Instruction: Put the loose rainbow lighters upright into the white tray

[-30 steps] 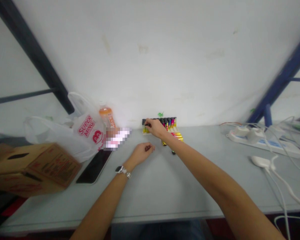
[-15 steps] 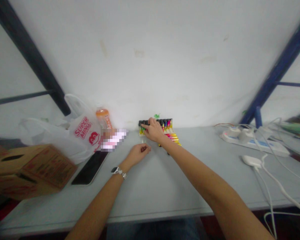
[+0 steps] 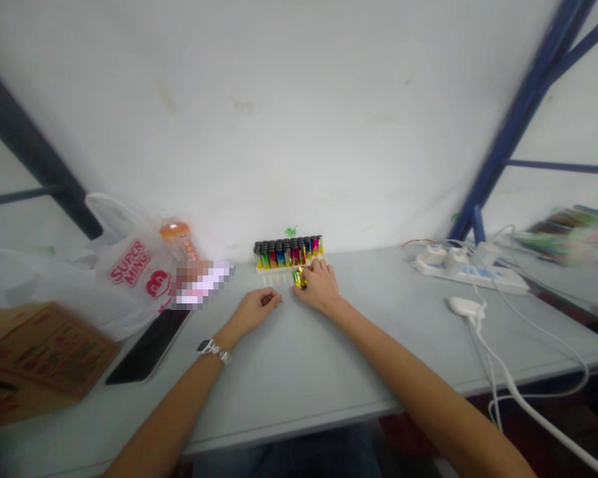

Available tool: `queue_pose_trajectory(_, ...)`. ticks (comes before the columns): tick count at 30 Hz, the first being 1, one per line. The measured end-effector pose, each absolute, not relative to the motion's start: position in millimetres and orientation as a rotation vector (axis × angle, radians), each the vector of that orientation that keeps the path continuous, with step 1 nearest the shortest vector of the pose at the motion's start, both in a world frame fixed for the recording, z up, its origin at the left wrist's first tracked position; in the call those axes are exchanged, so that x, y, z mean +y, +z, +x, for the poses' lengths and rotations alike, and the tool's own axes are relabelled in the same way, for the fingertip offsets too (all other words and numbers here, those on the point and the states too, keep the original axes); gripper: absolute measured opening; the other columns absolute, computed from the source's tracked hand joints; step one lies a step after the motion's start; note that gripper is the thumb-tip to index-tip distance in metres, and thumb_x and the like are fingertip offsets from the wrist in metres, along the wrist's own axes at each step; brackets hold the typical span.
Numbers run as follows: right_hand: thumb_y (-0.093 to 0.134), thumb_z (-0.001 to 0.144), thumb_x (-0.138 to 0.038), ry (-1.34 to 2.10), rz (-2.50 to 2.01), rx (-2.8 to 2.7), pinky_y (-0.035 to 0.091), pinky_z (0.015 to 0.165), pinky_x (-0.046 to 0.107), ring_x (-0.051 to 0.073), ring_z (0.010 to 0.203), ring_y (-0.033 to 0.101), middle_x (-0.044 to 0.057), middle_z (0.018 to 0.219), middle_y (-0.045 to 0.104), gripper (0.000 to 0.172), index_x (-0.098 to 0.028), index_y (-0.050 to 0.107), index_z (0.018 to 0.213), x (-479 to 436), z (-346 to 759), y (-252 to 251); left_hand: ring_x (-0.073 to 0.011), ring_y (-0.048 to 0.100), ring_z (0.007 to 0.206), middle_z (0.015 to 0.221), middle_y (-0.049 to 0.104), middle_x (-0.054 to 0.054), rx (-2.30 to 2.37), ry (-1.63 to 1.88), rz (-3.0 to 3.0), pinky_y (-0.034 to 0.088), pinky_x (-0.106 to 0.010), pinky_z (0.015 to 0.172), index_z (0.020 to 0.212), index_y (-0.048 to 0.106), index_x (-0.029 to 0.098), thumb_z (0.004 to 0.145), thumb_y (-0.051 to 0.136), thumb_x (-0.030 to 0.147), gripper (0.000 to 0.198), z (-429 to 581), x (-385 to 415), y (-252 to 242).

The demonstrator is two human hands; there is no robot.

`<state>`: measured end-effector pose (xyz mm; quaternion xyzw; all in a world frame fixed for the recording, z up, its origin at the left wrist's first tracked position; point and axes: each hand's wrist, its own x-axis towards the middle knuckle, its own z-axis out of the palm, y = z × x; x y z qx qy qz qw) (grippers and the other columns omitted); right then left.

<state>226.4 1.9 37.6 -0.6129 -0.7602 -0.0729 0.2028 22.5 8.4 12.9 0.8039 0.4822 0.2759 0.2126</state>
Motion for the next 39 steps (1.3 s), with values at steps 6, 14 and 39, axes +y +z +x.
queue_pose_trajectory(6,0.058,0.082,-0.044,-0.232,-1.887,-2.182,0.029,0.097,0.044,0.037,0.117,0.044,0.025,0.119,0.059,0.044,-0.009,0.072,0.104,18,206,51,-0.0147,0.054,0.061,0.066,0.064,-0.001,1.318,0.768,2.197,0.036,-0.024,0.058,0.079,0.068,0.017,0.087,0.047,0.045,0.036,22,10,11)
queue_pose_trajectory(14,0.051,0.086,-0.033,-0.099,-1.931,-2.16,0.036,0.092,0.042,0.033,0.102,0.06,0.022,0.104,0.069,0.034,-0.008,0.068,0.101,25,203,48,-0.0162,0.055,0.063,0.068,0.066,-0.003,1.296,0.742,2.165,0.038,-0.026,0.06,0.08,0.068,0.016,0.087,0.045,0.046,0.038,22,7,19)
queue_pose_trajectory(39,0.05,0.084,-0.049,0.657,-1.171,-1.182,0.027,0.049,0.025,0.011,0.052,0.035,-0.005,0.051,0.037,0.041,-0.022,0.038,0.056,-9,192,21,-0.0189,0.062,0.068,0.073,0.07,-0.004,1.268,0.749,2.146,0.044,-0.028,0.065,0.076,0.067,0.017,0.088,0.042,0.053,0.045,22,4,23)
